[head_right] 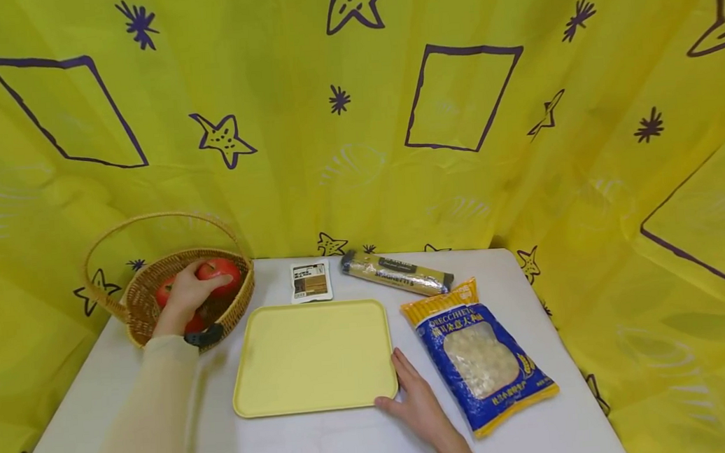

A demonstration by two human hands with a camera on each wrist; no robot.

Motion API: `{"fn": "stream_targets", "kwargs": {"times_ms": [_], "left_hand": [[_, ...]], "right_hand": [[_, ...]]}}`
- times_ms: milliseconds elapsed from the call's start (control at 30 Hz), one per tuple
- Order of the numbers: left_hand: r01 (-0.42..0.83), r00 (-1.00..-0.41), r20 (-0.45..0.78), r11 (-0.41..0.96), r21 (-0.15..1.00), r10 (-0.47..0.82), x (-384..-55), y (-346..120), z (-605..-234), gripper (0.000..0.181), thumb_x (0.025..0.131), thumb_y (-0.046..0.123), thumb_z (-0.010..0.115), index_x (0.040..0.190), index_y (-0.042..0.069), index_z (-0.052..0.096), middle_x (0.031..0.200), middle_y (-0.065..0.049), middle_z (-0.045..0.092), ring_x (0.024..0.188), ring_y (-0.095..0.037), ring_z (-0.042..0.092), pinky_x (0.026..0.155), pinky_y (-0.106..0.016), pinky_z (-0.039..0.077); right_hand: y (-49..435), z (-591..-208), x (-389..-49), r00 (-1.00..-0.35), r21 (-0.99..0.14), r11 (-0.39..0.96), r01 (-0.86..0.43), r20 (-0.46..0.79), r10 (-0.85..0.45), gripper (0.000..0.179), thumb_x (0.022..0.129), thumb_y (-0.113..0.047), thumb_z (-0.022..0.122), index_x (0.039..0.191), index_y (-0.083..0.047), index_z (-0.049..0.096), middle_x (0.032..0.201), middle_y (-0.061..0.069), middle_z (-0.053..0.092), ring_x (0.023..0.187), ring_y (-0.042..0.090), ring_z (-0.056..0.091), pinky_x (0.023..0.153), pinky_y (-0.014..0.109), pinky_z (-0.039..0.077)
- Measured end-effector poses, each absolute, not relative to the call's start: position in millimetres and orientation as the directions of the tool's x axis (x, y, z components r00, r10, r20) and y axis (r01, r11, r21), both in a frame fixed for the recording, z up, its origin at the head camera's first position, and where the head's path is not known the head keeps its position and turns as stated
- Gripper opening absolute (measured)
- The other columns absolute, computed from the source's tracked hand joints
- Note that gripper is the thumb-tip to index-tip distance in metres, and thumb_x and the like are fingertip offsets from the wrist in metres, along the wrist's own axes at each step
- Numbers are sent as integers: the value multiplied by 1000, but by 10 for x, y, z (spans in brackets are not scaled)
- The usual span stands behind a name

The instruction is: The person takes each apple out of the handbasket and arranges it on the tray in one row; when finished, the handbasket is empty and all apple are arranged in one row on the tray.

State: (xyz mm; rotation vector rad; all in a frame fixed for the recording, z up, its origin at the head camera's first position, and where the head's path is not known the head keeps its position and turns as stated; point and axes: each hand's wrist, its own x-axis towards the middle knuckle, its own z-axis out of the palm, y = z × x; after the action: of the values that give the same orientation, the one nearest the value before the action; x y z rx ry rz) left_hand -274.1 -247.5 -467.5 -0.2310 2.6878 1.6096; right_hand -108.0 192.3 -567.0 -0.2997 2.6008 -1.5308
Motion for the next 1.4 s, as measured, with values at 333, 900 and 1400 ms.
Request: {"fn": "stream_targets", "kwargs": {"times_ms": [333,900,1400], "left_hand": [[-85,-990,-37,379,922,-133,-2638,-2395,-4535,92,85,35,76,155,8,24,145,-24,38,123,-41,44,99,-53,40],[103,-994,89,370,923,55,-2344,-1837,-4292,88,82,36,80,151,9,34,138,-19,47,119,-36,50,97,-53,43],[144,-970,73,309,940,231,-2224,-1077,-4546,85,76,31,85,147,13,40,138,-14,48,118,-33,52,90,-49,49]], "right_hand": [[1919,-5669,-1078,-977,-865,491,-104,-4,-214,93,79,-23,83,148,9,29,158,18,19,139,31,30,104,33,34],[1910,-5661,-1086,-977,-871,483,-91,-15,-211,94,79,-22,84,149,7,29,158,15,19,140,28,27,105,31,33],[1915,-5683,-1089,-978,-871,480,-105,2,-210,94,79,-23,84,149,7,29,158,15,19,140,29,28,105,31,33]]}}
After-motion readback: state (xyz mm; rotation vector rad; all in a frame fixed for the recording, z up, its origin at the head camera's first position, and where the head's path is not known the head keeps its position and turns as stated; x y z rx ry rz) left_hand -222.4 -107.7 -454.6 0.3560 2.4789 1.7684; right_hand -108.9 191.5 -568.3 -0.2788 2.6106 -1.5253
